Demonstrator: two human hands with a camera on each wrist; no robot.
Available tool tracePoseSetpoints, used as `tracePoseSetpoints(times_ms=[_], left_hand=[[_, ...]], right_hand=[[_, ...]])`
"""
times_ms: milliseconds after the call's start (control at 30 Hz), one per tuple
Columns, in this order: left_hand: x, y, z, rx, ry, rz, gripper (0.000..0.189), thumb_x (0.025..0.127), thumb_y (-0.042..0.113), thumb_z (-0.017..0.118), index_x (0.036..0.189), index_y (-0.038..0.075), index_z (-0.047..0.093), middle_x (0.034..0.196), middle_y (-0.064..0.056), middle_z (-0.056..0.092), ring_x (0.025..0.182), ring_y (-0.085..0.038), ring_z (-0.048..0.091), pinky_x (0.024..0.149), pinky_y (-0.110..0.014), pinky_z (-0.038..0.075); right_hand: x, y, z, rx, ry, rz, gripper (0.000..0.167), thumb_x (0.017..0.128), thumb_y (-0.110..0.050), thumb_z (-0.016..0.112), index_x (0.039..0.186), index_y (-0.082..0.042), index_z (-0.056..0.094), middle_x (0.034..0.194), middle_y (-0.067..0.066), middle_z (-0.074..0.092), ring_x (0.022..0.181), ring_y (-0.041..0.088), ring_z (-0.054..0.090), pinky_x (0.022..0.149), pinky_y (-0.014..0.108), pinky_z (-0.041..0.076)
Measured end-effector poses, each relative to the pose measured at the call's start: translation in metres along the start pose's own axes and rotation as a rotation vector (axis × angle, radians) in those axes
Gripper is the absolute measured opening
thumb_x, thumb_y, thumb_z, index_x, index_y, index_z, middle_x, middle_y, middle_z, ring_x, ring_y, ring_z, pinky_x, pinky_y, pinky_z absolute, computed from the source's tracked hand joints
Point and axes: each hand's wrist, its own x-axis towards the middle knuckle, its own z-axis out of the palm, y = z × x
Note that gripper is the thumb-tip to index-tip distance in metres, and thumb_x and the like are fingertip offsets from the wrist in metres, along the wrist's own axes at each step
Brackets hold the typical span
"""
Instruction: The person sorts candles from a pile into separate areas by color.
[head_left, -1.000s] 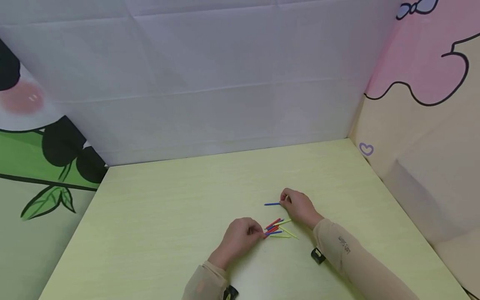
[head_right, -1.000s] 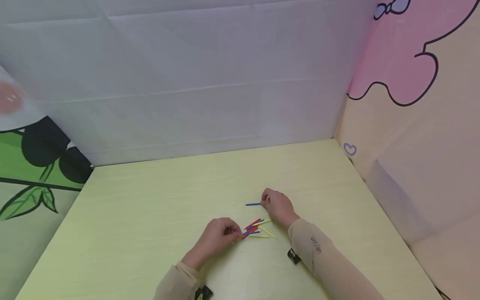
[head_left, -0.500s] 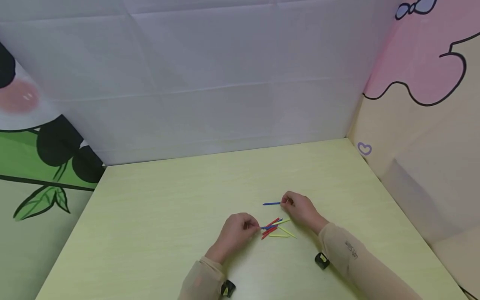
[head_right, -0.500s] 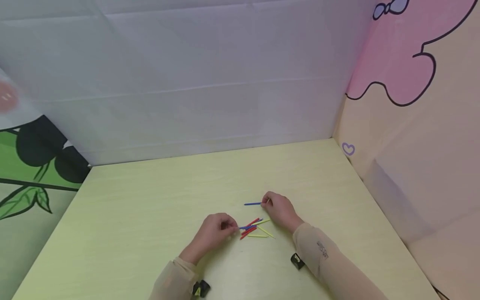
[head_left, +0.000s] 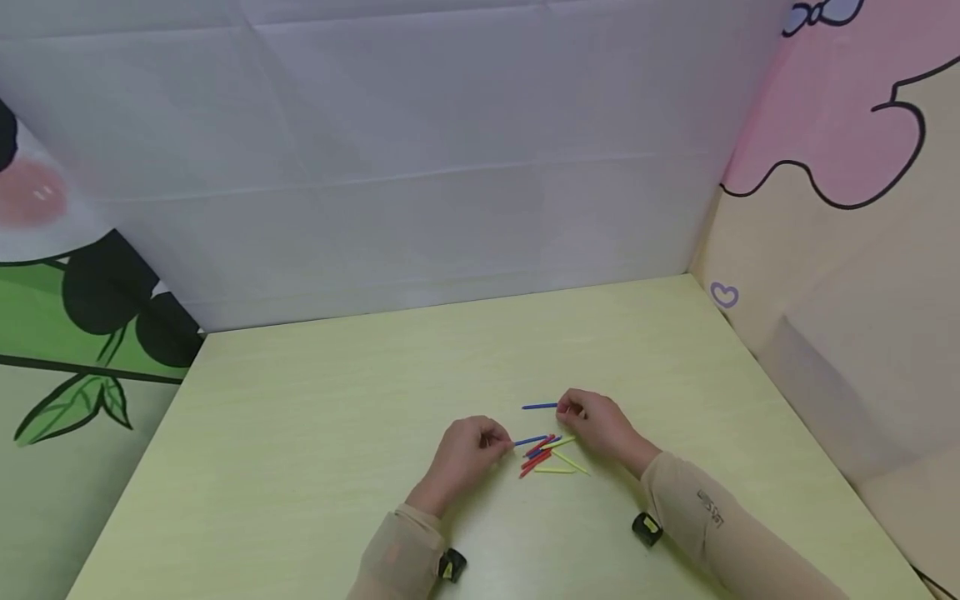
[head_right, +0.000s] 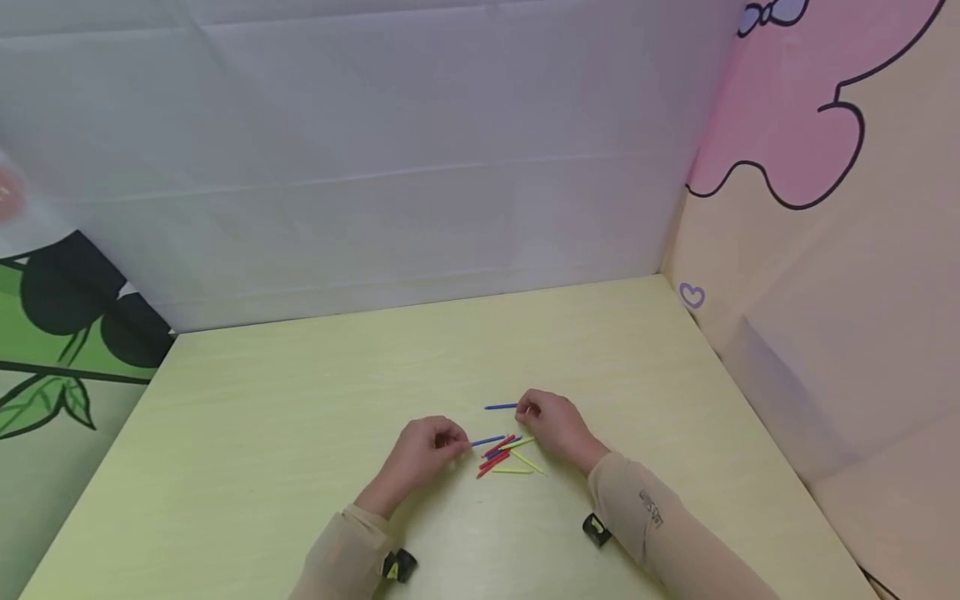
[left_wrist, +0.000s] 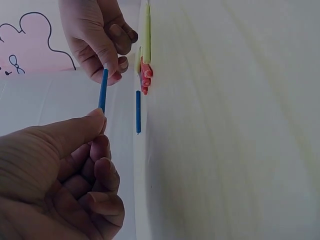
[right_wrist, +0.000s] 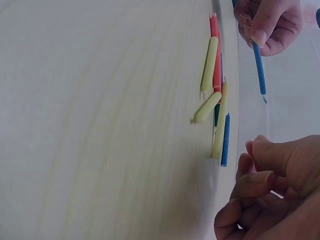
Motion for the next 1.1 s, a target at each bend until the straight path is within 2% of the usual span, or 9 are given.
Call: tracePoseSetpoints(times_ms=[167,433,667,1100], left_hand=[[0.004,0.001,-0.001,0.001,0.001,-0.002,0.005,0.085,0.014,0.076,0.082,0.015,0.072,0.07,0.01,0.058,0.065,-0.009,0.049,0.06,-0.024,0.042],[0.012,0.002,-0.002,-0.005,-0.001,-0.03,0.005,0.086,0.016,0.075,0.083,0.015,0.072,0.07,0.008,0.057,0.065,-0.01,0.049,0.059,-0.024,0.041],[0.019,0.003,-0.003,0.007,0.021,0.017,0.006,0.085,0.015,0.076,0.081,0.014,0.072,0.069,0.008,0.057,0.063,-0.009,0.048,0.058,-0.024,0.041],[0.028,0.002,-0.007,0.009,0.025,0.009,0.006,0.086,0.015,0.075,0.082,0.013,0.072,0.069,0.007,0.058,0.063,-0.01,0.048,0.058,-0.024,0.041]], right_hand=[[-0.002,0.0,-0.001,0.004,-0.009,-0.017,0.006,0.092,-0.008,0.066,0.088,-0.012,0.064,0.08,-0.003,0.057,0.078,0.016,0.051,0.074,0.034,0.044],[-0.004,-0.001,0.002,0.014,-0.04,0.02,0.013,0.09,-0.006,0.067,0.083,-0.016,0.065,0.079,-0.003,0.056,0.079,0.017,0.051,0.074,0.034,0.043],[-0.005,0.0,0.005,0.024,-0.052,0.031,0.01,0.089,-0.009,0.07,0.083,-0.016,0.066,0.079,-0.003,0.056,0.079,0.017,0.05,0.074,0.034,0.043],[-0.008,-0.001,0.005,0.005,-0.048,0.0,0.01,0.089,-0.01,0.071,0.082,-0.016,0.067,0.078,-0.004,0.055,0.078,0.016,0.049,0.075,0.034,0.042]])
